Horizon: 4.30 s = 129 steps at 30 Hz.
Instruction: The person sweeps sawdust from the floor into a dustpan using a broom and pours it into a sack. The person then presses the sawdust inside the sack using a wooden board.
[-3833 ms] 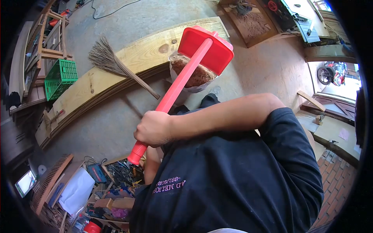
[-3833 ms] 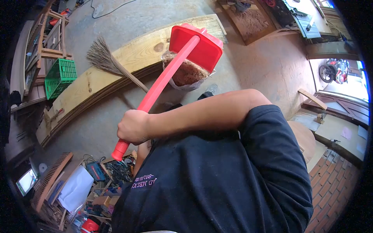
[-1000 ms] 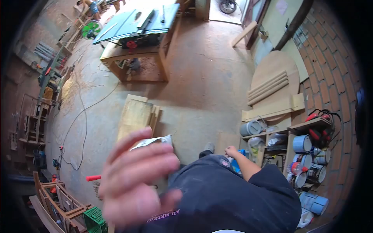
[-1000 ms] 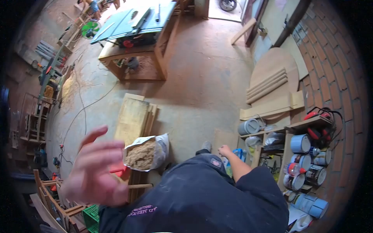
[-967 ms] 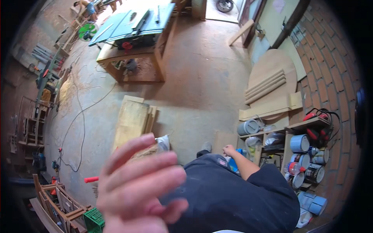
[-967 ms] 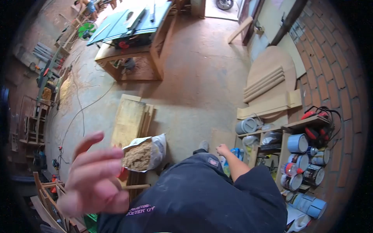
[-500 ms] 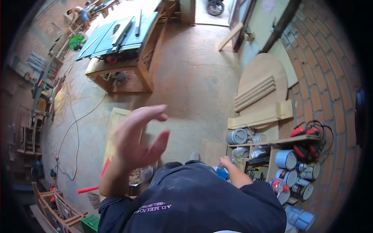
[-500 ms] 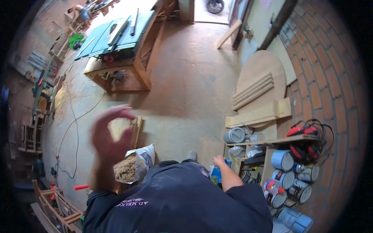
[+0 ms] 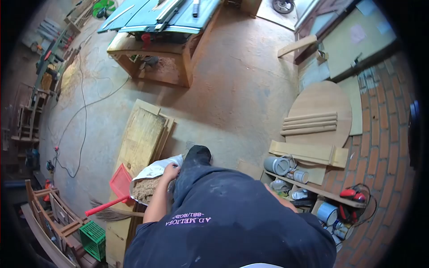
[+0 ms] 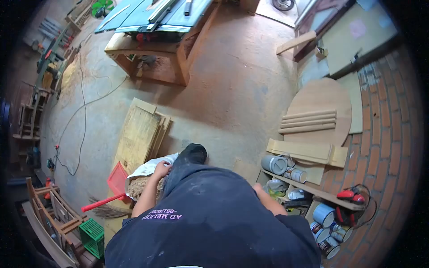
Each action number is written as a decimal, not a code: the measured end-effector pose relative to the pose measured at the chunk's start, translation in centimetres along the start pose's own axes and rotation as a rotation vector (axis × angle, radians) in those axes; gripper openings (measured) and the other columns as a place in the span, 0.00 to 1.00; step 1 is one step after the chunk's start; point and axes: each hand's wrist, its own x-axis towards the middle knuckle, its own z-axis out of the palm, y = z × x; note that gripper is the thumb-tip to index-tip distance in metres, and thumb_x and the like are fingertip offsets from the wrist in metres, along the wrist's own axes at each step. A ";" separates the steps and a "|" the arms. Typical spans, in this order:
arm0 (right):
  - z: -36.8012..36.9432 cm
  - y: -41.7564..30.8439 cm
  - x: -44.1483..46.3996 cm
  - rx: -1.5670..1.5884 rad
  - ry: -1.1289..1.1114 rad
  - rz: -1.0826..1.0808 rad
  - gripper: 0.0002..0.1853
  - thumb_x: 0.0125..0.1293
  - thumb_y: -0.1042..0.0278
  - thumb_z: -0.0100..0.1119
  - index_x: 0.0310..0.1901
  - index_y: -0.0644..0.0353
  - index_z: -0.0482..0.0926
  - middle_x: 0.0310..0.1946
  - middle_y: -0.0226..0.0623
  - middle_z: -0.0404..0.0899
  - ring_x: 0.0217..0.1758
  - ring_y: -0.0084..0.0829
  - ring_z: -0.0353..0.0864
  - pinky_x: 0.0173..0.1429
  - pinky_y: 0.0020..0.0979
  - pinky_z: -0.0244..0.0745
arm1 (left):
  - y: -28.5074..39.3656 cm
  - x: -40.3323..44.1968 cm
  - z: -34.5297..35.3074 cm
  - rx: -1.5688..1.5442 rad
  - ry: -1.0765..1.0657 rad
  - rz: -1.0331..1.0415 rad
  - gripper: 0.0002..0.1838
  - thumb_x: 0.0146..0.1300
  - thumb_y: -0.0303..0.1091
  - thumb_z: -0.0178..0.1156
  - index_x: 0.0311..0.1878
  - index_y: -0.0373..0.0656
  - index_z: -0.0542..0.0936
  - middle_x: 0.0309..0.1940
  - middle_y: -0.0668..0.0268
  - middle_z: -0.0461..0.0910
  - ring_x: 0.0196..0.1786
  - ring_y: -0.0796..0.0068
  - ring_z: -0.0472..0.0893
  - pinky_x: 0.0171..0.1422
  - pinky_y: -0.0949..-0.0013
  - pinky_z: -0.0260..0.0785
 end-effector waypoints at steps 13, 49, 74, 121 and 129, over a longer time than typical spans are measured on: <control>-44.0 -57.9 9.4 0.026 0.072 -0.471 0.13 0.62 0.64 0.55 0.36 0.66 0.82 0.28 0.41 0.84 0.24 0.28 0.82 0.29 0.32 0.75 | 0.6 11.6 -11.3 -0.875 0.395 -0.222 0.11 0.63 0.34 0.59 0.40 0.35 0.80 0.25 0.60 0.81 0.21 0.73 0.80 0.27 0.69 0.74; -66.7 -107.9 14.7 0.853 -0.526 -1.041 0.26 0.71 0.48 0.54 0.61 0.59 0.69 0.47 0.37 0.77 0.46 0.31 0.79 0.45 0.34 0.79 | 21.3 0.7 2.1 -0.973 0.872 -0.920 0.19 0.60 0.39 0.62 0.51 0.38 0.79 0.46 0.51 0.83 0.49 0.54 0.83 0.53 0.59 0.75; -17.7 -62.0 -35.8 -0.845 -1.264 -1.857 0.22 0.63 0.47 0.62 0.35 0.63 0.80 0.29 0.45 0.82 0.33 0.41 0.83 0.39 0.41 0.76 | 17.6 -49.0 -3.7 -0.723 2.276 0.341 0.04 0.62 0.29 0.47 0.30 0.45 0.67 0.21 0.67 0.66 0.28 0.72 0.67 0.41 0.61 0.66; 11.1 -61.9 -20.3 -0.614 -0.373 -0.919 0.27 0.70 0.48 0.49 0.39 0.70 0.83 0.39 0.62 0.81 0.46 0.59 0.81 0.53 0.51 0.74 | -13.7 -27.3 -11.9 -1.161 1.518 0.473 0.06 0.59 0.24 0.53 0.27 0.41 0.67 0.19 0.65 0.70 0.22 0.71 0.71 0.36 0.64 0.72; 11.8 -61.4 -19.6 -0.574 -0.359 -0.885 0.27 0.70 0.49 0.49 0.36 0.70 0.83 0.38 0.63 0.81 0.45 0.59 0.81 0.54 0.52 0.74 | -8.1 -44.5 -22.5 -1.237 1.371 0.706 0.07 0.51 0.31 0.49 0.21 0.46 0.64 0.15 0.69 0.63 0.20 0.77 0.63 0.30 0.70 0.56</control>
